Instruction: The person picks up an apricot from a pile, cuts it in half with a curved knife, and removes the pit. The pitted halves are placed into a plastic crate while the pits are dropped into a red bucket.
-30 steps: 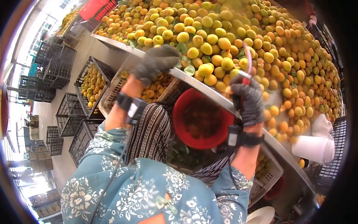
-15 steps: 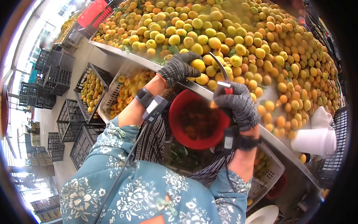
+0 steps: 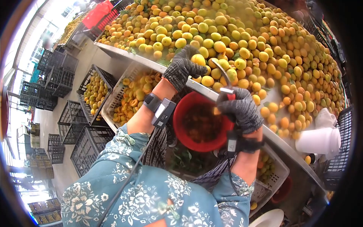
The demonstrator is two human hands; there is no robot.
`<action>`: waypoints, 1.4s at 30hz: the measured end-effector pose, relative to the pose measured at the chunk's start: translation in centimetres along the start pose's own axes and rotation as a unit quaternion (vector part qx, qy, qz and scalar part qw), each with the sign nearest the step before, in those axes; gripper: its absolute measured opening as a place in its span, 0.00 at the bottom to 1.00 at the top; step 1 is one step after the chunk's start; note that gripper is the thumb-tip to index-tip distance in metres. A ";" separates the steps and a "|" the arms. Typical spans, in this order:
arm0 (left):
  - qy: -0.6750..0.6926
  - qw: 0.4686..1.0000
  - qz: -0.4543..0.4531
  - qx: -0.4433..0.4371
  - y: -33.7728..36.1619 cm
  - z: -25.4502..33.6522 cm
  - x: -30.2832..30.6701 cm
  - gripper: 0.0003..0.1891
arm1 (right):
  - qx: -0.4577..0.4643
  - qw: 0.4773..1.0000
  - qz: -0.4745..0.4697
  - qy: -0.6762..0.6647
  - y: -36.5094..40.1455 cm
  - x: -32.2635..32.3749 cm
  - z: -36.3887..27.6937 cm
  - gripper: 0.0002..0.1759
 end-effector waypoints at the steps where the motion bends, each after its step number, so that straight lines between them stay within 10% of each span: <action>1: -0.024 0.998 0.052 0.033 -0.4 0.1 0.4 0.30 | 0.004 1.000 -0.005 0.007 -0.1 0.0 0.3 0.08; 4: -0.243 0.953 0.182 -0.022 -2.6 0.7 2.2 0.34 | 0.023 1.000 0.020 0.004 -0.5 -0.3 0.8 0.08; 14: -0.096 0.950 0.275 -0.116 -5.9 2.6 7.7 0.17 | 0.073 0.971 0.214 -0.083 -0.8 3.7 1.3 0.13; 20: -0.413 0.830 0.227 -0.298 -7.3 2.8 0.0 0.16 | 0.040 0.954 0.274 -0.112 -1.9 5.1 1.1 0.11; 28: -0.624 0.734 0.148 -0.222 -12.6 2.5 -5.4 0.18 | 0.065 0.956 0.273 -0.090 -3.5 7.3 2.4 0.10; 30: -0.722 0.641 0.149 -0.213 -13.3 1.7 -6.4 0.17 | 0.067 0.948 0.288 -0.117 -3.6 7.2 2.4 0.10; 34: -0.724 0.664 0.141 -0.118 -14.8 1.6 -6.2 0.21 | 0.051 0.954 0.275 -0.111 -3.3 7.5 2.4 0.11; 38: -0.334 0.927 0.064 -0.157 -11.8 3.0 -3.8 0.36 | 0.052 0.957 0.262 -0.109 -3.4 6.9 2.1 0.12; 42: -0.090 0.987 -0.022 -0.131 -8.3 2.3 -3.4 0.40 | 0.052 0.964 0.256 -0.038 -4.3 5.3 2.0 0.13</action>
Point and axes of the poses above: each hand's wrist, its own y-axis away from the middle knuckle, its own x-axis out of the back of the hand, z = x × y, the point moved 6 cm from there along -y, towards the middle knuckle, and after that the axes turned 14 degrees about x, right-handed, at the moved point
